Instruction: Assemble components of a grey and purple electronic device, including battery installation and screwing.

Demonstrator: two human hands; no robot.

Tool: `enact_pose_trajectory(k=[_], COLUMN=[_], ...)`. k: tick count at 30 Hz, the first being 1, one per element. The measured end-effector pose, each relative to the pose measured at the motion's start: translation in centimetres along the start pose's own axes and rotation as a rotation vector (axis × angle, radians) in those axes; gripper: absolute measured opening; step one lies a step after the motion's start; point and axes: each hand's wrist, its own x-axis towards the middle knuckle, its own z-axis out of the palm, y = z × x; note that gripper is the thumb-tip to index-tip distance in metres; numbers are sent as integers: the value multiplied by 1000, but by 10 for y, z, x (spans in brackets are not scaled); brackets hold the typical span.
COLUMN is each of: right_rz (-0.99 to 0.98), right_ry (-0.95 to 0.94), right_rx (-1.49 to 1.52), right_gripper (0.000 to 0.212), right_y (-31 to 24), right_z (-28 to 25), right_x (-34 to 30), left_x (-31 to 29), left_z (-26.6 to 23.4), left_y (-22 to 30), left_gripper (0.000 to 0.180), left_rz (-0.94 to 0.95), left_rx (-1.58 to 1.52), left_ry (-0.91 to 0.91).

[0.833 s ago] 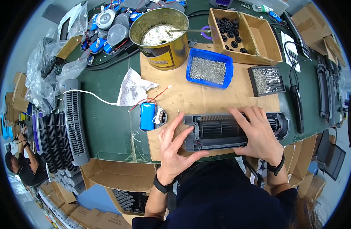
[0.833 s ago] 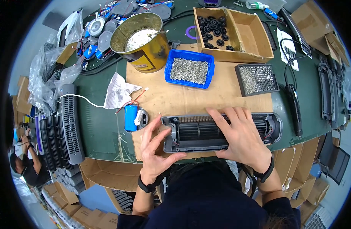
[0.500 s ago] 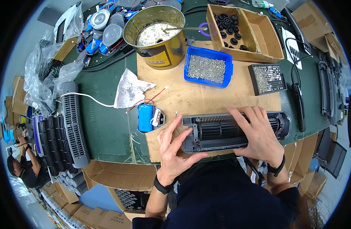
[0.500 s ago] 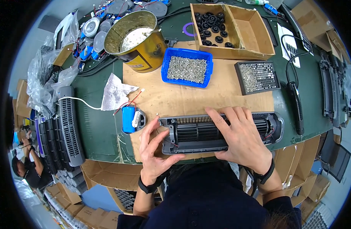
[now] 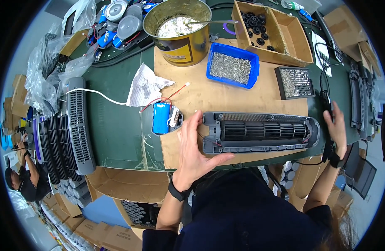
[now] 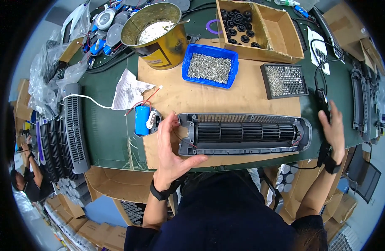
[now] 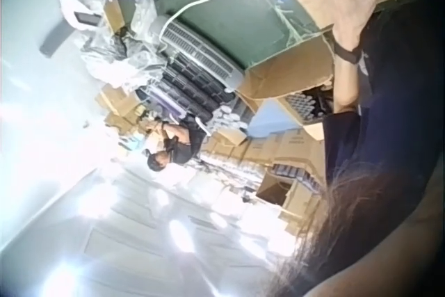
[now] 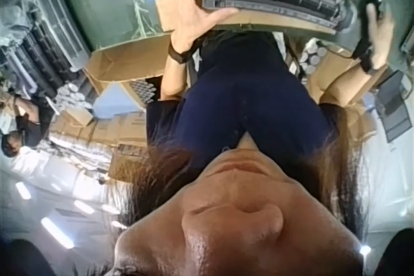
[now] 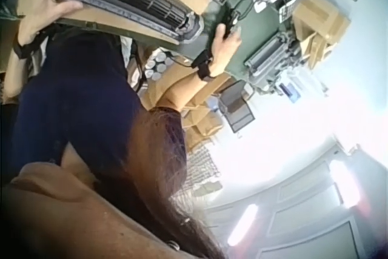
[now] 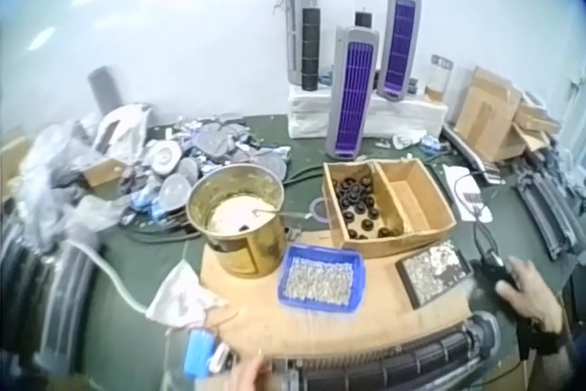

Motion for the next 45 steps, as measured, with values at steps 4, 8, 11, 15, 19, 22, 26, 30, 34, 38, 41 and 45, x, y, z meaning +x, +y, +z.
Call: enact_pose_trajectory(k=[4,8,11,15,19,22,26,30,34,38,41,45], right_rz=[-150,-92,57,-255,-647,-782,-819,-624,-586,-561,-563,-598], right_ry=[68,163,216,67,-72,-19,-60,-167,-225,-236,-234,-247], right_rx=[19,178,672,1711,1880,1868,1869,1899,1826,1770,1715,1664], right_gripper=[58,39,27,54,77,86,88,94,97,99,98,95], right_y=[12,13,-19,-104,-205,-276,-321,-336,-337,-342,-345,-350], right_z=[28,20,-15,-80,-71,-30,2,15,23,24,28,26], right_x=[2,2,-10,-39,-46,-42,-37,-42,-42,-43,-45,-50], left_x=[-1,-3,-5,-4,-1,-4,0,2,2,2,2,2], left_z=[-2,-1,0,0,13,16,17,18,19,20,19,18], left_y=[0,-2,-2,2,6,0,6,6,6,4,4,3], left_gripper=[115,113,114,98,59,56,56,57,60,60,60,60], left_rz=[22,4,0,-6,-43,-113,-97,-60,-46,-24,-29,-39], left_rx=[100,81,101,88,4,13,21,30,37,45,40,48], left_ry=[-26,-17,-18,-19,76,162,161,192,210,229,230,215])
